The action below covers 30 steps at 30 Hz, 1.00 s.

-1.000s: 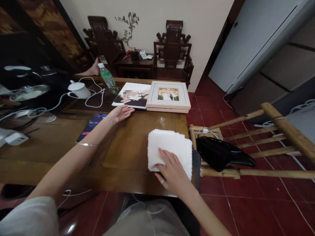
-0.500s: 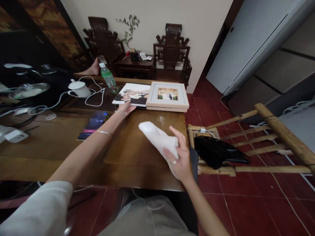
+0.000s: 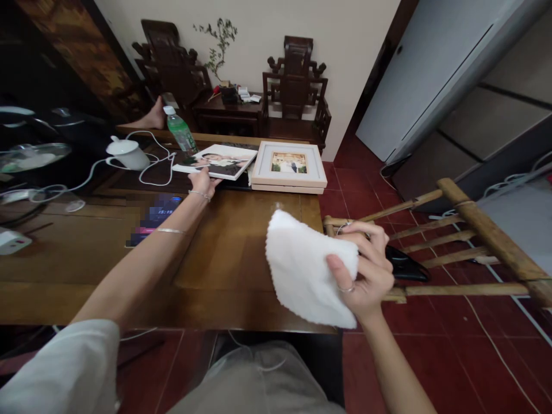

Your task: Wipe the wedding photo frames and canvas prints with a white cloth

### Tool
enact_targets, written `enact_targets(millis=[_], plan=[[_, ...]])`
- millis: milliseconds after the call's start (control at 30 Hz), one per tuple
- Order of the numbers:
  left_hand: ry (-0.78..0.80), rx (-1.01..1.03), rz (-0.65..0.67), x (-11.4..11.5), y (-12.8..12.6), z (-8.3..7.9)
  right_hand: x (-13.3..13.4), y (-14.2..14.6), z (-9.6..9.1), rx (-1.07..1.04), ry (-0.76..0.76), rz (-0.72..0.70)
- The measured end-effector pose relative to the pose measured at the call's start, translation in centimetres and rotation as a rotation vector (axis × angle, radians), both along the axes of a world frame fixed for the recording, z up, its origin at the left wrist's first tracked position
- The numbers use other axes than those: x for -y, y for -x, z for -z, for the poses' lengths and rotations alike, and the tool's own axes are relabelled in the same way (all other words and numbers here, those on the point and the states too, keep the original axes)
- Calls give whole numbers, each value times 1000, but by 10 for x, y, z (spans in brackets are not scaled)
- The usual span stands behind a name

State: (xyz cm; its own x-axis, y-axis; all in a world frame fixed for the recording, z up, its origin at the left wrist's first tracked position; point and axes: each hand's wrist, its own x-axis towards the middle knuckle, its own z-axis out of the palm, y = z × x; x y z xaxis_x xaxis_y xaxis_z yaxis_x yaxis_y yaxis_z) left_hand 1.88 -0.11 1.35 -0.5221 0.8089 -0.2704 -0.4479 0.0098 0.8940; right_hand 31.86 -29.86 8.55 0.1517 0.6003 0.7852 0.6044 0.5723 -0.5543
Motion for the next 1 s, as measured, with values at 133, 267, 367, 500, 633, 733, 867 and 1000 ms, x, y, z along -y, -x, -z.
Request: enact_targets(millis=[133,267,367,500,633,733,867,1000], plan=[[-87,-8,31,20,24,-16,1,-14,-1,65,44,86],[-180,-33,56,58,45,-39,4,-28,-5,134,143,150],[-225,-56,67,92,57,-57,5,-35,-5,-8,382,238],[-282,-64,96,140,69,-67,4,-40,-9,-338,615,382],[-180,-73,146,182,73,-61,2,-42,-18,-713,791,305],[-109,-69,230,207,72,-55,1,-46,-16,-619,807,305],[-67,-72,336,229,68,-47,0,-57,-9,-193,651,391],[-30,-55,462,238,65,-32,-3,-57,-11,182,367,431]])
